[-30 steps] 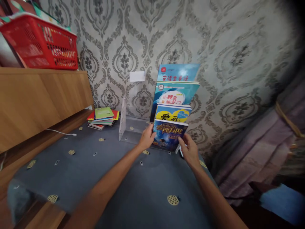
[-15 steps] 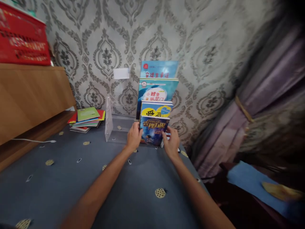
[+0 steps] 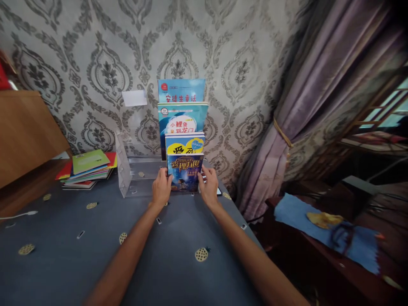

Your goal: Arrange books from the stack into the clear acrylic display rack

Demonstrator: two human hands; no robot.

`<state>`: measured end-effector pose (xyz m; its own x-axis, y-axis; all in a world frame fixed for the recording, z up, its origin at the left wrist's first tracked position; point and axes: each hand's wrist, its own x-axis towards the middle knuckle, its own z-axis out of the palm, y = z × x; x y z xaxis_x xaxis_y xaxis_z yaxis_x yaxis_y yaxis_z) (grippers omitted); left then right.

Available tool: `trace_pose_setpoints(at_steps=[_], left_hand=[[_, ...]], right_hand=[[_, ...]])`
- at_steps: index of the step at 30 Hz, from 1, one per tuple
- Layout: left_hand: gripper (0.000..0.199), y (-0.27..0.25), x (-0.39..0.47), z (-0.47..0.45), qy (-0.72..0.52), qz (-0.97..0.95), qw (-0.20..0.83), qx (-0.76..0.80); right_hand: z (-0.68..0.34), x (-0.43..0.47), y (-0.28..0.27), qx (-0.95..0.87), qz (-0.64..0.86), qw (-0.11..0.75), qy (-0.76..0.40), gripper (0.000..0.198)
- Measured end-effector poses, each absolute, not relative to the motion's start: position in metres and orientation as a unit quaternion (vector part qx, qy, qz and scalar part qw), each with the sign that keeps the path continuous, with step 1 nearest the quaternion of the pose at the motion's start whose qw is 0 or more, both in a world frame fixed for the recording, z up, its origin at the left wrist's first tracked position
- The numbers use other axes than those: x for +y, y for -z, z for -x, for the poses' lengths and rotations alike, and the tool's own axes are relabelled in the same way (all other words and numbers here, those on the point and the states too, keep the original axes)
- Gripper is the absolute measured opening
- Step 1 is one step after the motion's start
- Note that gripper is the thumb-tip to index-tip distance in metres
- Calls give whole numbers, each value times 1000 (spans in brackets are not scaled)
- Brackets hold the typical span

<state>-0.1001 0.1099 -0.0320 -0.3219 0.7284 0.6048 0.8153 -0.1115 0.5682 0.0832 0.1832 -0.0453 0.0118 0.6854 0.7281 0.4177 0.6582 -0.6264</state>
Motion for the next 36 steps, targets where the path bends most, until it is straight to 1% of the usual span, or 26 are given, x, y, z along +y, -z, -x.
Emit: trace_pose_setpoints(at_steps=[19,25,31,36], left_hand=[[11,38,113,105,515,591,51,-618],[12,39,113,106,522,590,43,-614],[14,43,115,108,528,596,30,-604],[16,43,113,110,517,604,30,-606]], right_hand=[[-82,181,45,-693,392,596,-102,37],[-83,181,46,-692,393,595,-115,38],[-85,179,48,-689,399,586,-154,40],[-85,177,45,-686,408,585,-142,38]])
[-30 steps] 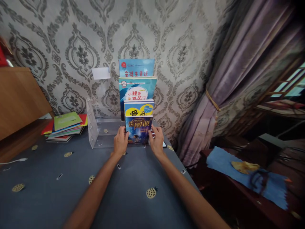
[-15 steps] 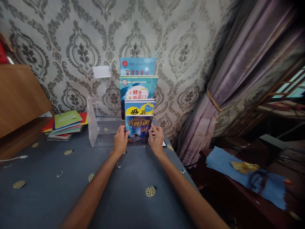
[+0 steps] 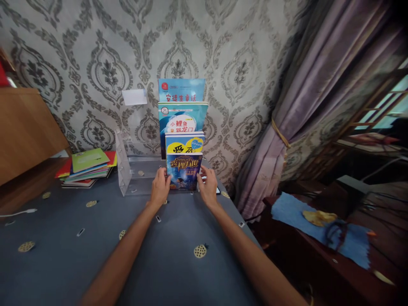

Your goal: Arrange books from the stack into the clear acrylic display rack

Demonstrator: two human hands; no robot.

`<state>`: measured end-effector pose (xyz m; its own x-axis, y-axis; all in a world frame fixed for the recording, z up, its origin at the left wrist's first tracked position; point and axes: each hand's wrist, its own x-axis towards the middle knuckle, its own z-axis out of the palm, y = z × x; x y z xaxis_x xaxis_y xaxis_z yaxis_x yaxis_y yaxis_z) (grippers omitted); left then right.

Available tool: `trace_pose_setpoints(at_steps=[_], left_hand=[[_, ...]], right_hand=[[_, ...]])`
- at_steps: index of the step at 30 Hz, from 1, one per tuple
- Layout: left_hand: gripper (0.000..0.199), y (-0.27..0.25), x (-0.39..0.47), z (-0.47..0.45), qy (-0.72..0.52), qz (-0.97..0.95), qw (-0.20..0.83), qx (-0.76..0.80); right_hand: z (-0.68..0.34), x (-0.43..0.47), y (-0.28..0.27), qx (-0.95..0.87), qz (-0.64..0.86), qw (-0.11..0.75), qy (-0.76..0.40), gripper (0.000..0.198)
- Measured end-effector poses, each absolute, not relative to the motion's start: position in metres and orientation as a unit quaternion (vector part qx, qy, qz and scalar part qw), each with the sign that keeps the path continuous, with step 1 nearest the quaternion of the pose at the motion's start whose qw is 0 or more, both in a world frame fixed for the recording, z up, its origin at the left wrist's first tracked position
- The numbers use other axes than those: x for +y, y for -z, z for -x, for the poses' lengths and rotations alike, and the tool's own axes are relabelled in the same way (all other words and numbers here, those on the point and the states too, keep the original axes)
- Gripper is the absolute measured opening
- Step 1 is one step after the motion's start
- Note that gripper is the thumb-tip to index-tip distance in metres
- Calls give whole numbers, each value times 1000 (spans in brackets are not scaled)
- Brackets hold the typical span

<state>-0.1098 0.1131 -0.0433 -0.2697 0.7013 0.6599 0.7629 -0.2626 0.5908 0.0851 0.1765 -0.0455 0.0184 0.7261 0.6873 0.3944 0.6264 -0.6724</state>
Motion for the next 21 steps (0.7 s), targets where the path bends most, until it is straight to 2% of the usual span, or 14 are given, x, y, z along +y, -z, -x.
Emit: trace_pose_setpoints(at_steps=[12,17,21], left_hand=[[26,40,82,124,449,657,63,-603],[23,35,49,163,392,683,134,-602],[24,23,27,224,369,626,207,-655]], right_hand=[[-88,168,45,-687,407,584,-149,39],[-93,162,43,-700,402,572,-146,39],[-99,153,44,-705,404,561,-157,42]])
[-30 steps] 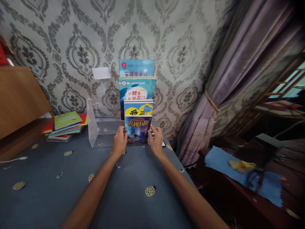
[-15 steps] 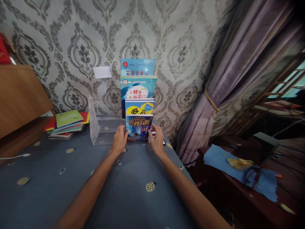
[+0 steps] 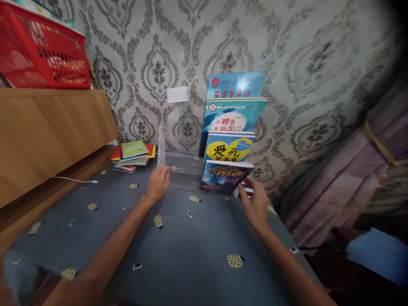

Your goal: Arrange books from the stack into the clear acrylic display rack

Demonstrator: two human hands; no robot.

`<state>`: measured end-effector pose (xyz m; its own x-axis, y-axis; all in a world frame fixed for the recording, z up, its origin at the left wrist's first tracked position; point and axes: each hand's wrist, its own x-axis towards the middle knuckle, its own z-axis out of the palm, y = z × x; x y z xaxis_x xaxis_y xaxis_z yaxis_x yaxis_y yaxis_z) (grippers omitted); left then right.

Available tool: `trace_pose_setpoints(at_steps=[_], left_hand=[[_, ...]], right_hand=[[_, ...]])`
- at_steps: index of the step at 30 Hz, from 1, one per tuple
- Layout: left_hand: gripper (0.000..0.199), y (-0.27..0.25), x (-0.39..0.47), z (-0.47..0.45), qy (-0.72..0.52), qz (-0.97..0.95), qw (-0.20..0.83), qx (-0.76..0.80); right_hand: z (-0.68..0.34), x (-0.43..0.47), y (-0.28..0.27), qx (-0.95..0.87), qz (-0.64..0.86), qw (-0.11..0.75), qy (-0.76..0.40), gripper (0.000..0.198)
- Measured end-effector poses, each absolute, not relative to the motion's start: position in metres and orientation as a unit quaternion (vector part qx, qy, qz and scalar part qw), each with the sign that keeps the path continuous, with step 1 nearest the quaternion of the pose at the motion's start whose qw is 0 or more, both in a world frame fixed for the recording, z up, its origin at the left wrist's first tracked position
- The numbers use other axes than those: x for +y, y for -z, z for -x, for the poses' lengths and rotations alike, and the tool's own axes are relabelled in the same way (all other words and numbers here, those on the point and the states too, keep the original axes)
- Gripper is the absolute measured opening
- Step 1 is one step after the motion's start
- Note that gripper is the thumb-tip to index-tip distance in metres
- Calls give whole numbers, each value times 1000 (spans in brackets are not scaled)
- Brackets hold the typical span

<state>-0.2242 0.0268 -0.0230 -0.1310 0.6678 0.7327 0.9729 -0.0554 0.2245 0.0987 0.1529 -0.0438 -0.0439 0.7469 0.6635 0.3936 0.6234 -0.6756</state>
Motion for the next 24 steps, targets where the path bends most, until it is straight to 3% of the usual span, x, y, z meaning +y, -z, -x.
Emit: trace_pose_setpoints(at_steps=[4,8,15,24], left_hand=[[31,0,22,293,326,495,249,-766],[48,-19,30,349,193,456,242,-835],[75,-25,44,402,69,465,117,-875],[60,-30,19,401,-25,520,150,-840]], right_hand=[[-101,139,48,-703,415,555,-160,44],[-101,119,55,-715,412,536,-177,44],[-106,100,76,-746,401,497,-188,45],[-105,103,85,-772,397,456,-196,43]])
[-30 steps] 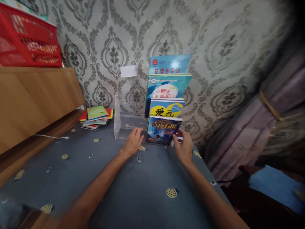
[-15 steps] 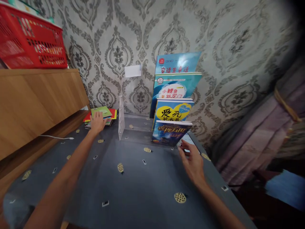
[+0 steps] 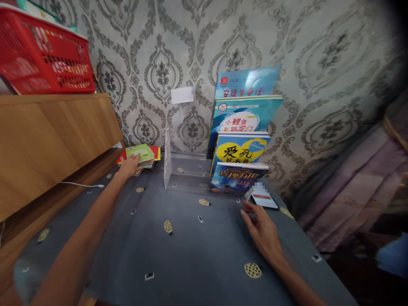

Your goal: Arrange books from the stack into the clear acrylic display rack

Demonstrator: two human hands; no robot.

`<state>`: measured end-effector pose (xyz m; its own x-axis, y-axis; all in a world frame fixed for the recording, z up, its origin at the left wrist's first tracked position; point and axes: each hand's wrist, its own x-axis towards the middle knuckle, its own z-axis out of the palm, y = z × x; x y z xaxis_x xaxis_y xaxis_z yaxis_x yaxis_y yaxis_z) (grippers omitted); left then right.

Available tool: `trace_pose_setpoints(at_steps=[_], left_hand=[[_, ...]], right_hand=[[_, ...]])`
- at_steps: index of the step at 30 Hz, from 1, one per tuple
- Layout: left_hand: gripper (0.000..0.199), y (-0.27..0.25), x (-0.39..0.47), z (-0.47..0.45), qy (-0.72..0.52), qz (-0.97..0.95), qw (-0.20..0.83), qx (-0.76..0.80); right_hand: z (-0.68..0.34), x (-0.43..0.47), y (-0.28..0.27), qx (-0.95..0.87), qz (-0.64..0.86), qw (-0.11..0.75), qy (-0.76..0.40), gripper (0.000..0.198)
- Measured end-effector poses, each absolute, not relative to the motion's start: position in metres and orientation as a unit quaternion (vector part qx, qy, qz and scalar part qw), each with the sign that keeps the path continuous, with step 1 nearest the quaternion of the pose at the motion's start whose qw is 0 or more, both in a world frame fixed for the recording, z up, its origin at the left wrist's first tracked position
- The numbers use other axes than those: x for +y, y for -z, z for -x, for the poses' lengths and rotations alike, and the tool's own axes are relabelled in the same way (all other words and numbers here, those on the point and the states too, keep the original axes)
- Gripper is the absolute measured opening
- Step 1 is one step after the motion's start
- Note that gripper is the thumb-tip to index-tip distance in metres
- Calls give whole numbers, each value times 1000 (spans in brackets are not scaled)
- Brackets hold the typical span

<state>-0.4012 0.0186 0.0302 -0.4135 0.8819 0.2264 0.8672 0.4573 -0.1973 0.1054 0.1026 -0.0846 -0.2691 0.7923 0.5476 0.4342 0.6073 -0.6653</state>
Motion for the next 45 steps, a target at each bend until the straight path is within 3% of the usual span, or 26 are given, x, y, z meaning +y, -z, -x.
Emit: trace_pose_setpoints(at_steps=[7,28,39,42,45], left_hand=[[41,-32,-5,387,-52,532,170,-828],[60,19,-102,288,-106,562,206,-794],[58,35,-148,227,-107,605,148,-775],[50,31,-154,203,-102,641,144,-747],[28,24,-151,195,-50,676,124,-725]], right_hand=[[-107,102,84,-781,392,445,-198,38],[-104,99,79,-796,378,420,-215,33],[-104,97,78,-806,387,391,-218,34],[-104,98,79,-807,387,392,-213,33],[-104,98,79,-810,384,389,-212,33]])
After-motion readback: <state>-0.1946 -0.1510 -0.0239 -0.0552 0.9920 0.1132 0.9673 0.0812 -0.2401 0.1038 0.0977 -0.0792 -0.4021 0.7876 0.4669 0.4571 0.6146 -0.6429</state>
